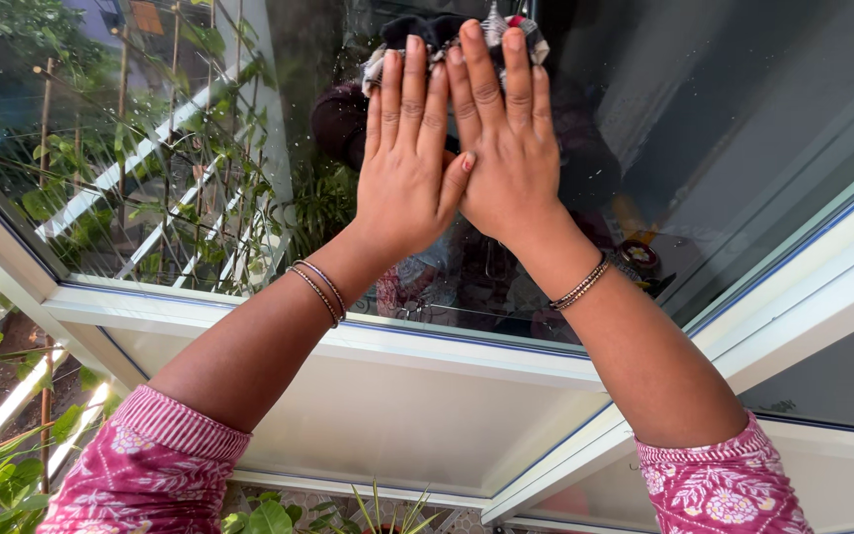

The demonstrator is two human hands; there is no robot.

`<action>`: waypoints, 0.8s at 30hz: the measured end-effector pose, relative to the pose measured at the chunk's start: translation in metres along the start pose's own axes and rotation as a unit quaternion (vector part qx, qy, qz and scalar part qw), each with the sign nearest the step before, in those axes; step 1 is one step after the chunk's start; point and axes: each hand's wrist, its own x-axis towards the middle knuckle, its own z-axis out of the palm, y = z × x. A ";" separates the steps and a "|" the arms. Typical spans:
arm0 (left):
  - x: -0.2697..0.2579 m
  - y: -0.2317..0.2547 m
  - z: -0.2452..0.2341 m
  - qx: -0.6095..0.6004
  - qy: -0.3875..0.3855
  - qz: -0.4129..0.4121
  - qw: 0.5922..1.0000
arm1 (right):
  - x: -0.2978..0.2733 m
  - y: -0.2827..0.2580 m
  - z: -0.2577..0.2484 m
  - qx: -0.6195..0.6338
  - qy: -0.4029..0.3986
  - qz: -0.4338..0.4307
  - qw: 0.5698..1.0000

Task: The person wipes a large glass window pane using a cloth. They repeatedly rub the surface in circular and sweeping motions, occasionally dipping the cloth into a pink bucket of water to re-wet it before resuming the cleaning.

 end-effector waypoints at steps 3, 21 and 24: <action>0.001 -0.013 -0.006 0.005 0.031 -0.007 0.999 | 0.019 -0.006 -0.005 0.000 -0.007 -0.034 0.999; 0.047 0.002 -0.018 0.030 0.027 -0.005 0.999 | 0.041 0.030 -0.020 0.047 0.004 -0.040 0.998; 0.067 -0.005 -0.025 0.031 0.052 0.003 0.998 | 0.065 0.038 -0.028 0.021 0.051 -0.071 0.996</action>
